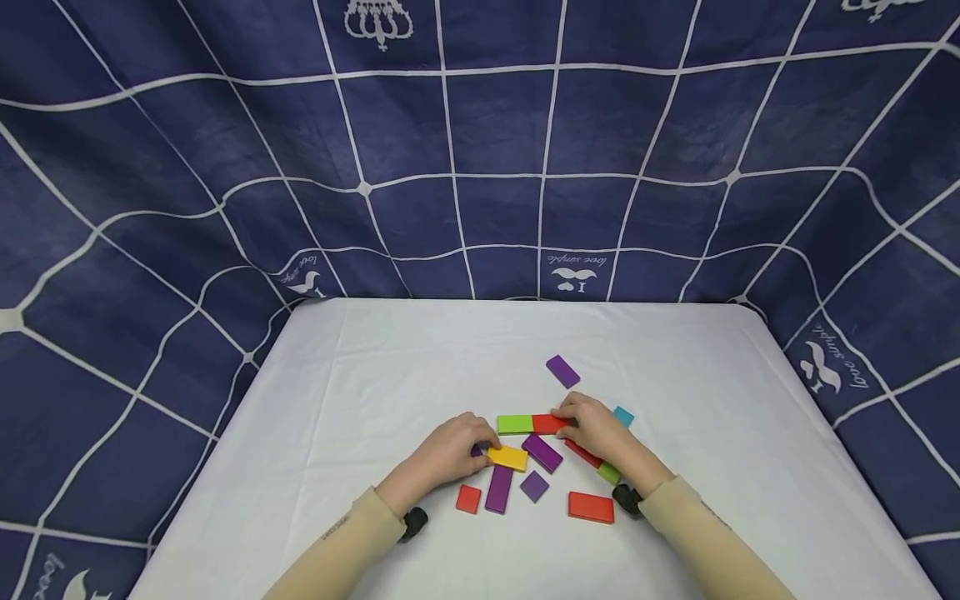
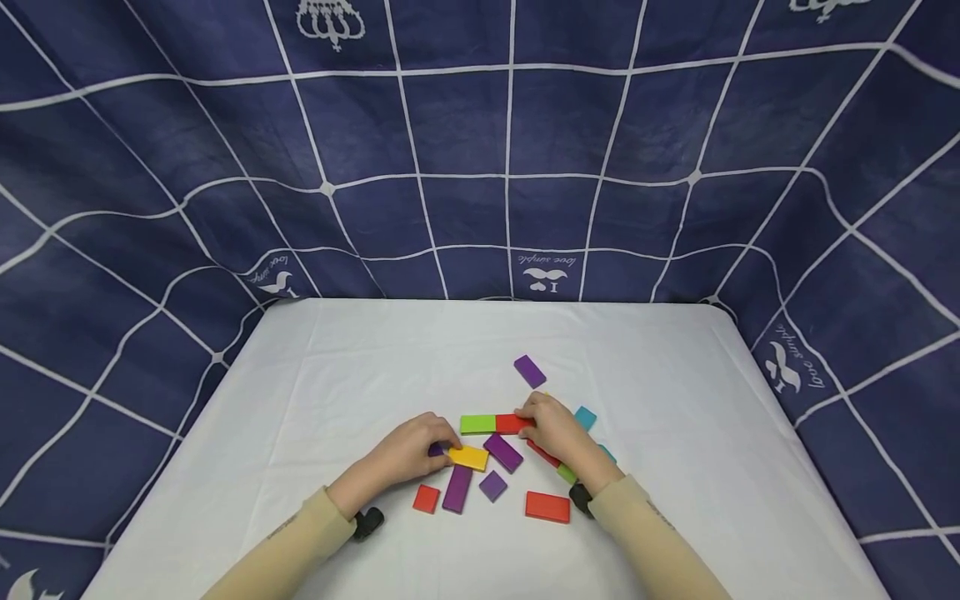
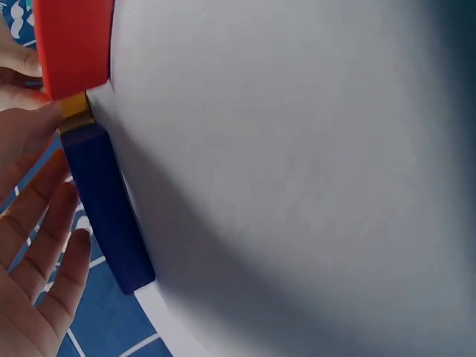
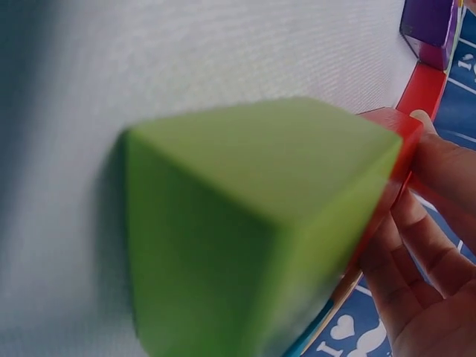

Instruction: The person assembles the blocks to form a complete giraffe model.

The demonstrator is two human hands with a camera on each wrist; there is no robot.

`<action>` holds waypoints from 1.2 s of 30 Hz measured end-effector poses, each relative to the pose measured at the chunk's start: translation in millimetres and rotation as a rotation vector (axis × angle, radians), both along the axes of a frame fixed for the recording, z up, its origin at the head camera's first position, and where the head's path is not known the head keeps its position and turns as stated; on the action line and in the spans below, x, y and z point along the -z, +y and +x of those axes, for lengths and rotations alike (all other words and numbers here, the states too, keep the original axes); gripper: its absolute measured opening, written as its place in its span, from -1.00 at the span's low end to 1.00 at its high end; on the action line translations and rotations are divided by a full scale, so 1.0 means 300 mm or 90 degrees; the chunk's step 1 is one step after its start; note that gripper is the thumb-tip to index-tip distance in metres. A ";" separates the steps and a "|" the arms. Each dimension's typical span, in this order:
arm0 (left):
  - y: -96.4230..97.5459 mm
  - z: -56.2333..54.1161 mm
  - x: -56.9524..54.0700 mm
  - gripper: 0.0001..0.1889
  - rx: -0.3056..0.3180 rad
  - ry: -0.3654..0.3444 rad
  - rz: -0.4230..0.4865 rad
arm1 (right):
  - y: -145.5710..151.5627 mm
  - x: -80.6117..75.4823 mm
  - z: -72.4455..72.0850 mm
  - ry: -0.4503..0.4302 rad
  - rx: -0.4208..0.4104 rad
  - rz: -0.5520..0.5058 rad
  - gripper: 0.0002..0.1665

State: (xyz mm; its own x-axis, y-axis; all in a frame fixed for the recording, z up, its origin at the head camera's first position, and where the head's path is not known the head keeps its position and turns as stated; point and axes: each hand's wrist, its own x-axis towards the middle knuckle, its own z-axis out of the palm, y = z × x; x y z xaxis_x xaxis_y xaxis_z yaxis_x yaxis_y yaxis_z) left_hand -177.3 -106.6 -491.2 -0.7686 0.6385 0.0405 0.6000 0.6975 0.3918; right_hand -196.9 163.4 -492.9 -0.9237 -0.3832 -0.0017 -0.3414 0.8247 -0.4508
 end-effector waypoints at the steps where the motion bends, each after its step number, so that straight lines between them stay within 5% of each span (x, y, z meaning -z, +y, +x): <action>1: -0.003 -0.001 0.001 -0.83 -0.005 0.002 -0.001 | 0.000 0.001 0.000 0.003 -0.002 0.000 -0.59; 18: -0.003 -0.005 -0.005 -0.80 -0.055 0.020 -0.015 | -0.002 0.000 -0.007 -0.006 0.003 -0.007 -0.60; 36: 0.076 -0.005 0.002 -0.80 -0.031 0.062 -0.039 | 0.002 0.004 -0.005 0.003 -0.006 -0.006 -0.60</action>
